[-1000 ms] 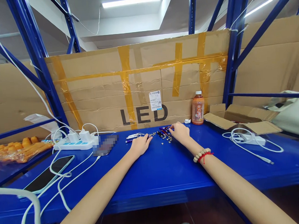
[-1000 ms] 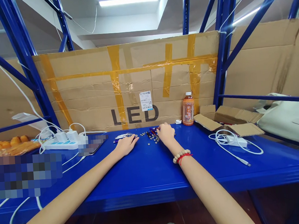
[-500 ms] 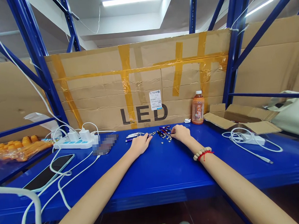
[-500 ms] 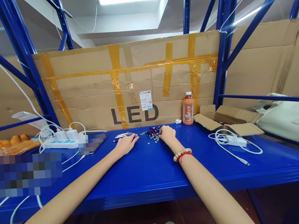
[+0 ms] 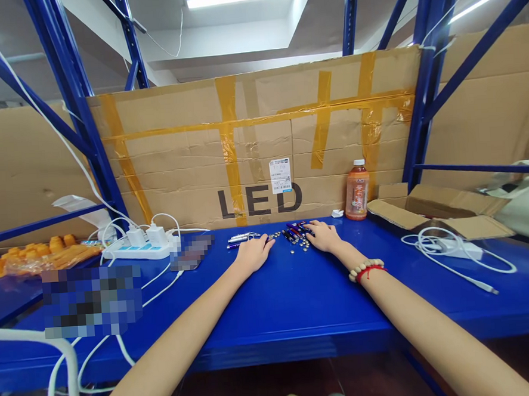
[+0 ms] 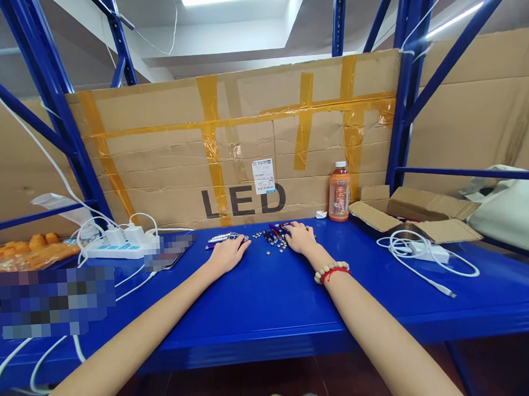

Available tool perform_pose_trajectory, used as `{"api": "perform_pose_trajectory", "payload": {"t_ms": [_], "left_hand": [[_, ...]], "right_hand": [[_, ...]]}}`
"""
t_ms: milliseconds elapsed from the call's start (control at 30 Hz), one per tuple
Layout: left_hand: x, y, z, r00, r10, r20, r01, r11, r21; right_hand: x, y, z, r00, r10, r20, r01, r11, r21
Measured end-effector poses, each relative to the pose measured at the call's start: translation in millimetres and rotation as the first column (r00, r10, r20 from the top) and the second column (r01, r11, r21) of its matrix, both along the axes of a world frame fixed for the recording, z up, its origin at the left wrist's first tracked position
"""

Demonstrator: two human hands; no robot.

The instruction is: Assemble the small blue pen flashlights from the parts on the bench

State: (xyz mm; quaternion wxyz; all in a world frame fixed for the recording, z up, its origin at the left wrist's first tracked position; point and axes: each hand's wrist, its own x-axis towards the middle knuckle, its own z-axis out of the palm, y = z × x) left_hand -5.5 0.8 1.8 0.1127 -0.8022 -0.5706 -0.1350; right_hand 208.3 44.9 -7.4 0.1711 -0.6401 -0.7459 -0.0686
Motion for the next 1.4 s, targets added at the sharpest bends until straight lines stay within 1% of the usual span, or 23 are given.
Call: {"api": "perform_pose_trajectory", "payload": {"t_ms": [100,200,333,533,600,667,800,900,1067,1200,1267,1300,1400], "left_hand": [[0.1,-0.9,0.7,1.0,0.002,-0.002,-0.002,1.0,-0.018],[0.1,-1.0,1.3,1.0,0.005,0.004,-0.005,1.0,-0.03],[0.0,-0.5,1.7,1.0,0.008,0.009,-0.008,0.999,-0.032],[-0.3,-0.6,1.4,1.0,0.003,0.012,-0.003,1.0,-0.026],[-0.7,-0.5,1.2,1.0,-0.004,0.012,0.004,1.0,-0.023],[-1.0,-0.4,1.1,1.0,-0.007,0.012,0.007,1.0,-0.019],[-0.8,-1.3,1.8,1.0,-0.008,0.017,0.008,1.0,-0.017],[0.0,-2.3,2.5,1.0,0.0,0.016,0.0,1.0,-0.017],[0.9,-2.8,2.7,1.0,0.008,0.008,-0.008,1.0,-0.013],[0.4,-1.6,2.3,1.0,0.011,0.013,-0.011,1.0,-0.016],[0.0,-1.3,2.0,1.0,-0.005,0.029,0.005,1.0,-0.011],[-0.1,-1.3,1.9,0.999,-0.019,0.037,0.019,1.0,0.0],[-0.1,-1.5,1.4,0.996,-0.086,0.025,0.085,0.994,0.07]], "right_hand": [[0.0,6.1,-3.8,1.0,0.021,0.01,-0.02,0.999,-0.027],[1.8,9.7,-3.3,0.998,0.058,0.023,-0.057,0.998,-0.038],[2.4,7.2,1.1,0.999,0.049,0.016,-0.049,0.999,0.003],[-2.2,-4.9,10.9,1.0,0.022,-0.02,-0.02,0.996,0.086],[-3.2,-8.4,14.0,0.997,0.009,-0.073,-0.001,0.994,0.112],[-3.3,-10.5,15.8,0.986,-0.018,-0.166,0.04,0.991,0.127],[-2.7,-11.0,15.5,0.92,-0.053,-0.388,0.117,0.983,0.143],[-3.5,-11.0,14.1,0.884,-0.019,-0.466,0.109,0.98,0.167],[-8.3,-11.0,13.0,0.877,0.022,-0.48,0.074,0.981,0.179],[-13.5,-8.2,10.9,0.865,0.125,-0.486,-0.007,0.971,0.237],[-17.5,-7.6,10.4,0.831,0.208,-0.516,-0.07,0.959,0.275],[-20.1,-7.8,10.5,0.802,0.249,-0.543,-0.1,0.952,0.289],[-29.5,-10.2,12.0,0.683,0.345,-0.643,-0.169,0.932,0.321]]}}
